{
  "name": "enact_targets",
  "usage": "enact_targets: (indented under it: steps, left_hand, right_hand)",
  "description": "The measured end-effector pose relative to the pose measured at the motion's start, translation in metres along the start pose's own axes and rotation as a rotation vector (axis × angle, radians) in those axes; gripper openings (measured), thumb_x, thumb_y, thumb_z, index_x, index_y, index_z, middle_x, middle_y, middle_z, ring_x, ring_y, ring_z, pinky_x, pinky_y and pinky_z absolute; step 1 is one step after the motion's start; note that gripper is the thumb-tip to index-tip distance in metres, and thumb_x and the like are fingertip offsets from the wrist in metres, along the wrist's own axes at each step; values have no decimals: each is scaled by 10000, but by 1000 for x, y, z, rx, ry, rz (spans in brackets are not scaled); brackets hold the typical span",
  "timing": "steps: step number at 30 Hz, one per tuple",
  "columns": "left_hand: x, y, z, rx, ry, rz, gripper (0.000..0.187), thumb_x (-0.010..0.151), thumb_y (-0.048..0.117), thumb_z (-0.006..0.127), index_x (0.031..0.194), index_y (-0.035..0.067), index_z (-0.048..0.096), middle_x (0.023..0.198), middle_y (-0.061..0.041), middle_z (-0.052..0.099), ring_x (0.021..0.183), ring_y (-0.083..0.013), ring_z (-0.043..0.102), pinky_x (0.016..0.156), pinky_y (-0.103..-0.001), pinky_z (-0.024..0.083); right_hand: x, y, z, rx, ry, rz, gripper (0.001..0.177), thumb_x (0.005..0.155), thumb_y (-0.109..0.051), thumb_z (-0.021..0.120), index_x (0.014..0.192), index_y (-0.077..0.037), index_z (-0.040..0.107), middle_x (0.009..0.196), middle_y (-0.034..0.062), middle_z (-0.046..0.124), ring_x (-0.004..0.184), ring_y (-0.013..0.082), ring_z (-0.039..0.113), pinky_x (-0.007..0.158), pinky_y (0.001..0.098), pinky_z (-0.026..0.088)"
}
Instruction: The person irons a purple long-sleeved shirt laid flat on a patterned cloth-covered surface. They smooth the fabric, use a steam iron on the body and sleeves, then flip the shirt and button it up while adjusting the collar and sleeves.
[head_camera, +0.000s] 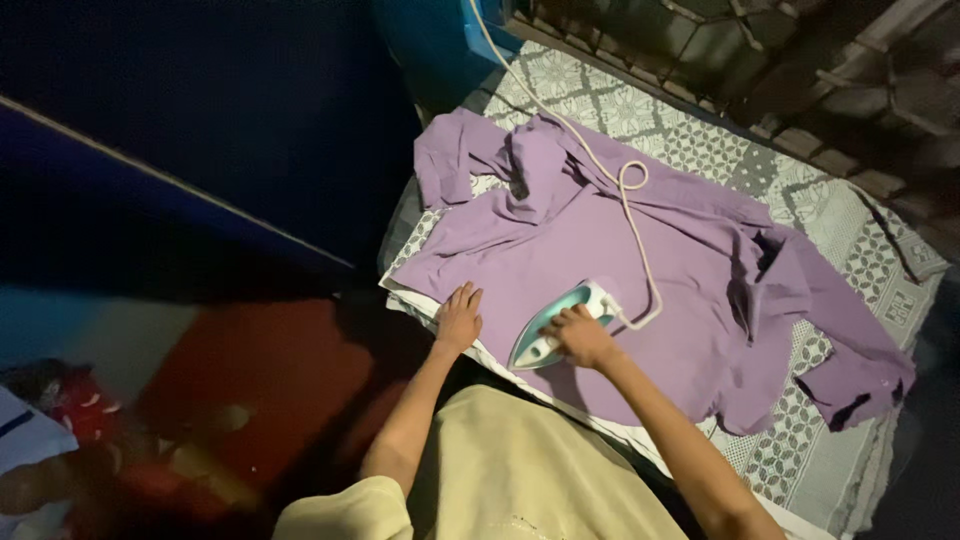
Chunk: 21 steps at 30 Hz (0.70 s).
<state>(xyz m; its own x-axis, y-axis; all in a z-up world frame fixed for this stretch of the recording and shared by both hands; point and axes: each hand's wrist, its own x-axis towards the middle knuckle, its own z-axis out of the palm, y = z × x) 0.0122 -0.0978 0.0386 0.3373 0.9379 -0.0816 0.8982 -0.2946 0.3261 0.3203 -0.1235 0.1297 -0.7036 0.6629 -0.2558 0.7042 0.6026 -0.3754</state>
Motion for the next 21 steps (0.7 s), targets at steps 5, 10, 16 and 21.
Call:
enact_targets:
  steps: [5, 10, 16, 21]
  left_hand:
    - [24, -20, -5, -78, -40, 36, 429, 856, 162, 663, 1282, 127, 619, 1333, -117, 543, 1241, -328, 524, 1012, -496, 457]
    - [60, -39, -12, -257, -77, -86, 186, 798, 167, 713, 983, 157, 708, 1125, -107, 588, 1126, -339, 559, 950, -461, 487]
    - [86, -59, -19, -429, -68, 20, 125, 876, 255, 696, 909, 136, 717, 911, -118, 720, 911, -365, 686, 807, -454, 531]
    - [111, -80, -14, -781, -494, -326, 217, 950, 318, 612, 993, 134, 720, 839, -62, 720, 717, -239, 691, 598, -379, 543]
  right_hand:
    - [15, -11, -9, -117, -126, -4, 555, 809, -270, 762, 1346, -236, 623, 1167, 39, 619, 1185, 232, 522, 1048, 474, 331]
    - [25, 9, -16, -153, -102, 99, 569, 802, -203, 751, 1351, -280, 627, 1204, 9, 614, 1222, 220, 508, 1060, 467, 328]
    - [53, 14, -37, -138, -107, 207, 566, 799, -194, 749, 1345, -295, 642, 1203, -5, 612, 1245, 214, 490, 1048, 466, 330]
    - [87, -7, -47, -47, -74, 91, 543, 760, -221, 773, 1294, -252, 683, 1168, 21, 620, 1181, 227, 500, 1077, 467, 309]
